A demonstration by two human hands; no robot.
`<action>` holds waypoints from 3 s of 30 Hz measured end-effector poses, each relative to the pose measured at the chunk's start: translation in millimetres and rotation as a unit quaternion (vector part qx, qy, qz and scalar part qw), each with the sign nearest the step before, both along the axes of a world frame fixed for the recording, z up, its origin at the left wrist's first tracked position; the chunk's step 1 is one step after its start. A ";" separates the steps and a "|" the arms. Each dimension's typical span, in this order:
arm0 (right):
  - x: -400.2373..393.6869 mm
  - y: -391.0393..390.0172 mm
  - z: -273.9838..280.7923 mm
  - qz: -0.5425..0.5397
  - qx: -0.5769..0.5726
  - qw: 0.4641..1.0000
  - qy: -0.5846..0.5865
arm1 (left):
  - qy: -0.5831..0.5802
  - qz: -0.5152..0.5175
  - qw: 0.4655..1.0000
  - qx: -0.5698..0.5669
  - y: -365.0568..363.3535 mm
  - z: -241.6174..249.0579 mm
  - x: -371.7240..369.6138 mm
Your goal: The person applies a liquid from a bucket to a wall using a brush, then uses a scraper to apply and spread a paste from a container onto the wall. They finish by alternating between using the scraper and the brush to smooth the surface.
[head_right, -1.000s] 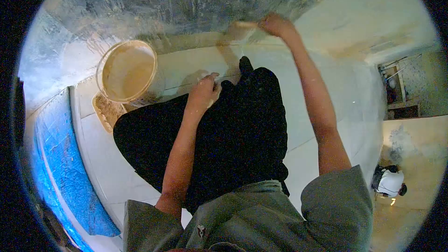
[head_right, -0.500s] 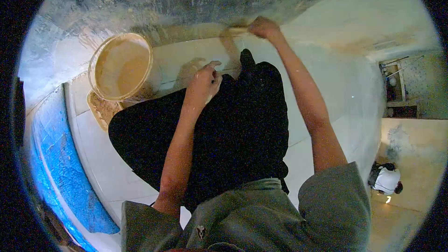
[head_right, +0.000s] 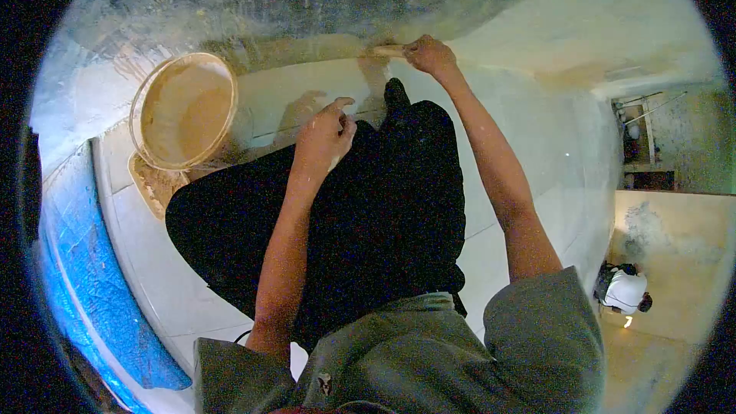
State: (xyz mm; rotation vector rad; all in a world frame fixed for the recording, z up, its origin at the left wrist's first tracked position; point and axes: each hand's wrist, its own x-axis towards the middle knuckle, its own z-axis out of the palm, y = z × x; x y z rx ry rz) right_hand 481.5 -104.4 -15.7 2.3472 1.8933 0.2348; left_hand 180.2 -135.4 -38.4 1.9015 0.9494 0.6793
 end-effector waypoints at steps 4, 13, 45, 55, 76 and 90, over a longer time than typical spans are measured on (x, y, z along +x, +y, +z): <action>-8.6 -5.8 75.2 -0.089 -0.069 0.983 0.147 | -0.007 0.005 1.000 -0.002 1.0 1.0 -2.9; -14.6 -3.4 77.7 -0.085 -0.055 0.969 0.226 | -0.021 0.000 1.000 -0.015 3.4 -0.3 4.0; -26.8 -11.3 77.4 -0.086 -0.002 0.984 0.157 | 0.009 -0.009 1.000 -0.021 5.2 -1.7 7.3; -75.8 -2.9 78.7 -0.097 0.014 0.981 0.166 | 0.022 0.017 1.000 0.011 5.6 -3.4 4.7; -169.4 -5.8 123.0 -0.133 0.018 0.946 0.295 | 0.003 0.004 1.000 0.014 0.4 0.4 5.8; -171.1 2.0 61.3 -0.006 0.097 0.965 0.243 | 0.005 -0.001 1.000 -0.009 1.8 -7.8 1.8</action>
